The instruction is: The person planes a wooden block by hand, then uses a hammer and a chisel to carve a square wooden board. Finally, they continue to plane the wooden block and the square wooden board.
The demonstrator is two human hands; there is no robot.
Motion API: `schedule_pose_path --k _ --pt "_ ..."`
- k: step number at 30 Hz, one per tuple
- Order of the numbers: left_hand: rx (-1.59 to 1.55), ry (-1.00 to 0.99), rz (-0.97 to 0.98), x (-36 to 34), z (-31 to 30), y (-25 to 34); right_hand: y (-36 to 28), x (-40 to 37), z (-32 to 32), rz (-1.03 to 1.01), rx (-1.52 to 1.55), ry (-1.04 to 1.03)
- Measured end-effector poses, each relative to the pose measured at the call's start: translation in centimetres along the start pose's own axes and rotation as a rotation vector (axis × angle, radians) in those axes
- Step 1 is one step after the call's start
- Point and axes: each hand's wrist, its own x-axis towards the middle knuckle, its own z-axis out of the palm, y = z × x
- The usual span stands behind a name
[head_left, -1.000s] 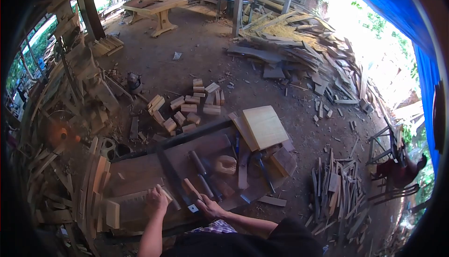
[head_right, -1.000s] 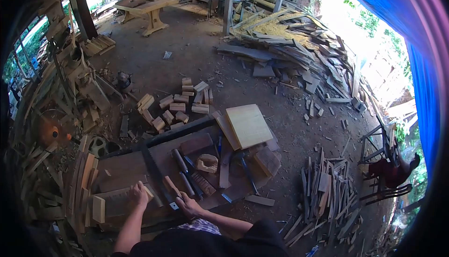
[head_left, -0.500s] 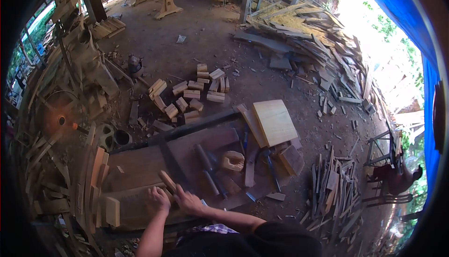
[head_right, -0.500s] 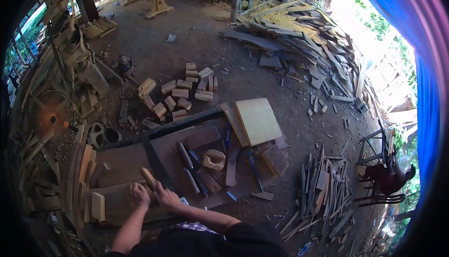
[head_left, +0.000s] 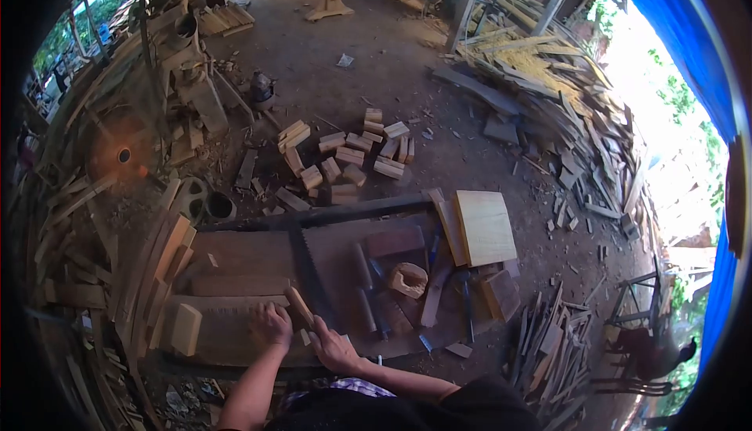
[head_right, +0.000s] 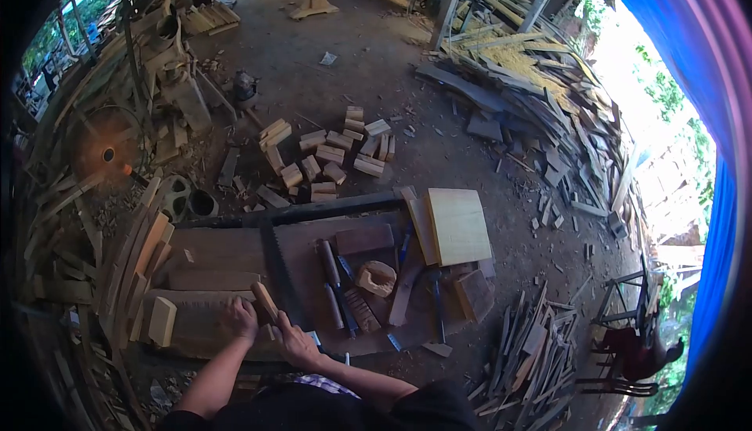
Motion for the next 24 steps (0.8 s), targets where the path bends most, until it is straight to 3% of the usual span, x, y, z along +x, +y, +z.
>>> schedule_pose_path --k 5,9,12,18,24 --pt "0.005 -0.004 -0.101 -0.3 -0.1 1.0 0.1 7.0 0.5 0.005 -0.038 -0.062" --pt "0.050 0.111 -0.021 -0.4 1.0 0.0 -0.3 1.5 -0.3 -0.061 -0.017 0.032" --pt "0.025 0.057 -0.015 -0.2 -0.1 0.3 0.1 -0.5 -0.4 -0.043 0.051 0.031" --pt "-0.014 -0.007 -0.116 -0.1 -0.1 0.8 1.0 7.5 0.7 0.104 0.034 -0.035" --pt "-0.036 -0.016 -0.133 -0.1 -0.5 1.0 4.5 0.5 -0.9 0.103 0.047 -0.095"
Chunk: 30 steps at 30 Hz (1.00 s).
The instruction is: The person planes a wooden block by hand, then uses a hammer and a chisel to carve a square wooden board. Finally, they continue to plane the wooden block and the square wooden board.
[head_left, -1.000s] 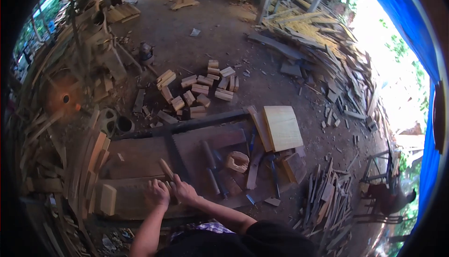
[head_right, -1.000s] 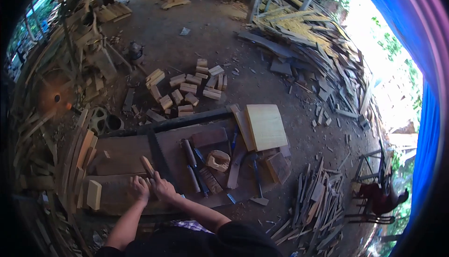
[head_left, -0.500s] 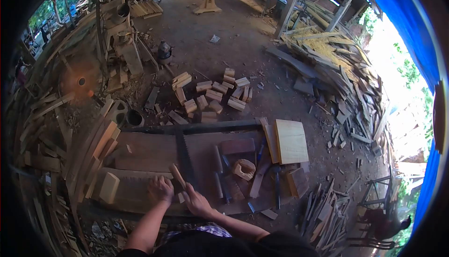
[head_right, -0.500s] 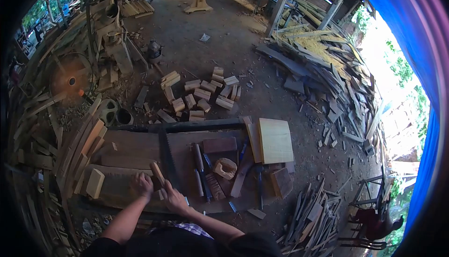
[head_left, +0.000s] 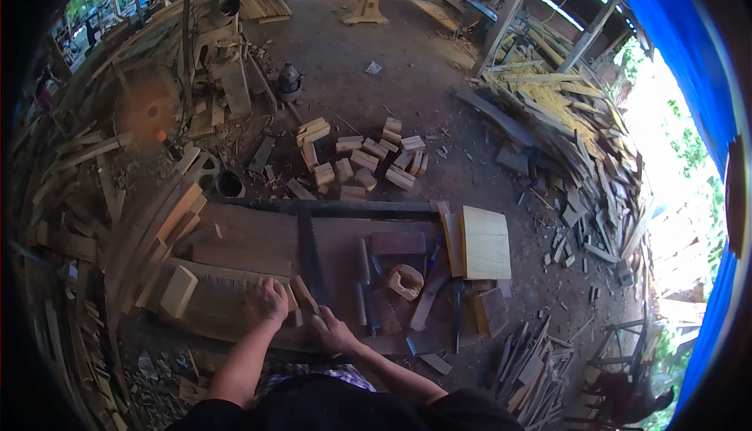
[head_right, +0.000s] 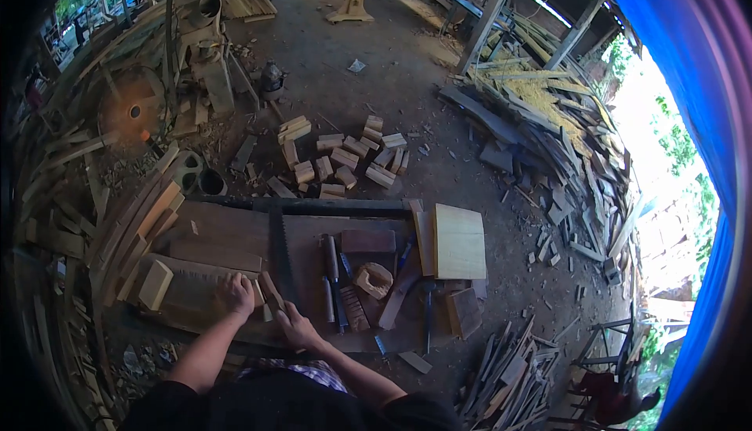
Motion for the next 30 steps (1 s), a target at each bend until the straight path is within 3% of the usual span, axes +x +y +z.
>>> schedule_pose_path --k 4,8,10,14,18,20,26,30 --pt "-0.052 -0.038 -0.014 0.2 -0.1 0.0 1.5 -2.7 -1.2 -0.047 0.100 -0.008" --pt "-0.065 -0.038 -0.022 0.0 -0.2 -0.1 1.5 -2.1 -2.2 0.071 0.130 0.164" --pt "-0.113 -0.010 0.002 -0.1 -0.1 -0.2 2.3 -1.5 -2.1 0.001 0.073 0.266" --pt "-0.123 0.060 0.046 -0.2 1.0 -0.8 4.2 -0.1 -2.0 0.139 -0.078 0.207" --pt "-0.187 0.135 0.118 -0.2 0.5 -0.8 4.8 -0.4 -1.2 0.134 -0.127 0.197" --pt "-0.166 0.115 0.105 -0.6 -1.0 -0.3 6.2 0.3 -0.7 0.103 -0.161 0.176" --pt "-0.192 0.002 0.306 -1.7 -1.8 -1.6 9.3 1.6 0.4 -0.032 -0.333 0.131" --pt "-0.081 -0.073 0.339 -2.6 -3.0 -2.5 7.3 0.7 0.5 0.044 -0.241 0.230"
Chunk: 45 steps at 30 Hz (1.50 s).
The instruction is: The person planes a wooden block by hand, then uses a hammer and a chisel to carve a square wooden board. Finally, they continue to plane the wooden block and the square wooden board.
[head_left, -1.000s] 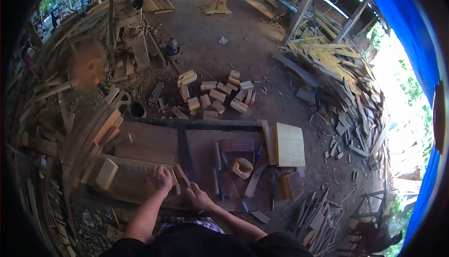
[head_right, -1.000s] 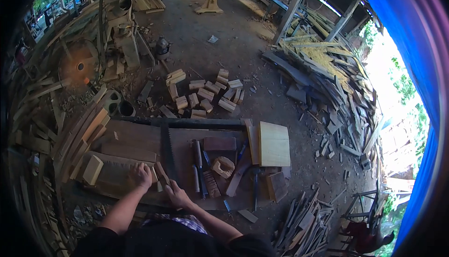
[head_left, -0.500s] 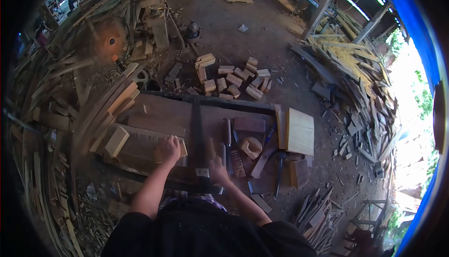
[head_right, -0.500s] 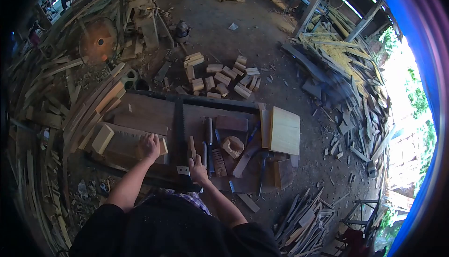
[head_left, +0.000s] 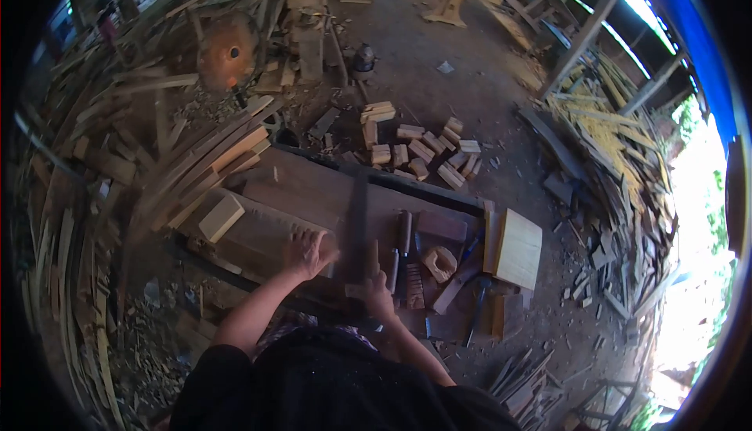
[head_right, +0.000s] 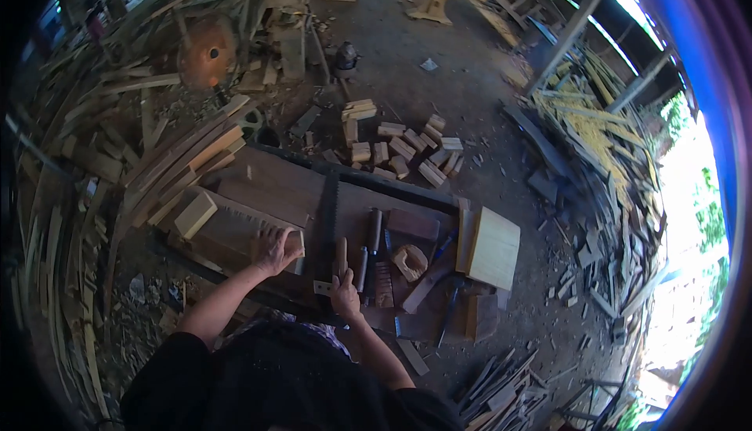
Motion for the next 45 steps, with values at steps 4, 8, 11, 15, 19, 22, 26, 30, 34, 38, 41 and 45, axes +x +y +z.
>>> schedule_pose_path --k 4,8,11,15,19,22,26,30,34,38,41,45 --pt "-0.117 -0.051 -0.002 -1.0 -2.4 -0.9 -1.0 -0.7 -0.3 -0.019 -0.147 0.064" --pt "-0.125 -0.084 -0.010 -2.4 -2.7 -3.7 -1.8 -1.0 -0.3 -0.027 -0.209 0.090" --pt "-0.189 -0.061 -0.051 -3.6 -2.8 -5.5 -2.0 -0.9 -0.2 -0.039 -0.250 0.085" --pt "-0.282 -0.120 -0.115 -4.9 -3.4 -6.7 -2.6 -1.0 -0.4 -0.035 -0.292 0.080" --pt "-0.318 -0.096 -0.247 -7.3 -3.0 -9.0 -2.9 -1.0 -0.4 -0.045 -0.314 0.098" --pt "-0.264 -0.006 -0.323 -8.3 -4.9 -10.1 -2.9 -0.9 -0.2 -0.039 -0.331 0.099" --pt "-0.224 0.164 -0.335 -7.6 -7.0 -13.0 -3.5 -1.0 0.1 -0.008 -0.355 0.110" --pt "-0.047 0.291 -0.369 -4.5 -8.9 -17.6 -1.7 -0.1 1.2 0.034 -0.463 0.060" --pt "-0.076 0.123 -0.484 -2.9 -6.1 -23.9 -4.6 -0.6 0.8 0.165 -0.350 0.095" --pt "-0.172 -0.226 -0.624 -1.5 -3.1 -27.1 -5.9 -0.8 0.9 0.242 -0.235 0.103" --pt "-0.259 -0.292 -0.665 0.0 -6.7 -23.9 -6.3 -0.8 0.9 0.257 -0.232 0.088" --pt "-0.402 -0.125 -0.394 -0.6 -2.1 -25.1 -6.6 -3.1 4.3 0.277 -0.208 0.159"
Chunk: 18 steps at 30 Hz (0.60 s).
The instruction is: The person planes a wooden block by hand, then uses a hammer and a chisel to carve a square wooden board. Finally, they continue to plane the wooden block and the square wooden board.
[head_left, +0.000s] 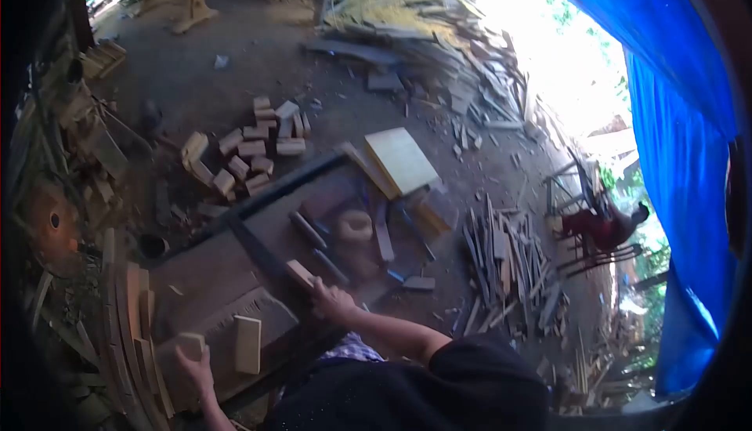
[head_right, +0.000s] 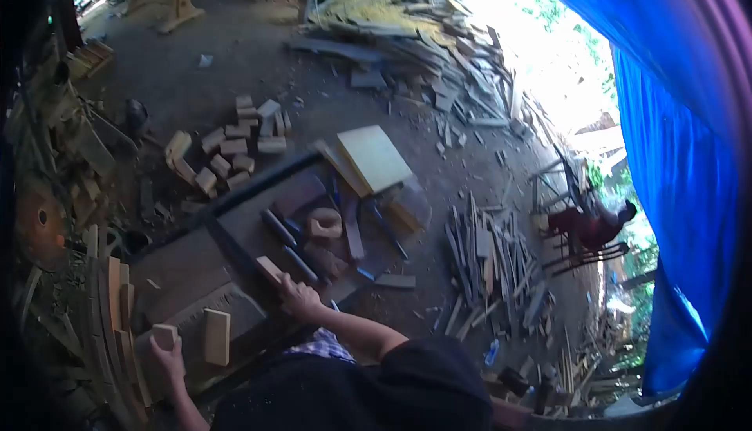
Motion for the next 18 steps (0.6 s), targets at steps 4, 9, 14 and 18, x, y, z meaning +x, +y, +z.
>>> schedule_pose_path --k 4,9,14,18 --pt "0.014 -0.056 0.148 -0.6 2.5 3.0 0.0 2.6 -0.6 -0.007 -0.011 0.072" --pt "0.221 0.038 0.177 0.1 5.1 4.2 -0.6 2.0 0.1 0.007 -0.011 0.162" --pt "0.258 0.140 0.177 -0.2 5.0 4.3 -1.4 1.7 -0.5 0.076 0.023 0.099" --pt "0.347 0.166 0.210 -0.2 3.8 5.9 -2.4 1.4 -2.1 0.074 0.062 0.028"
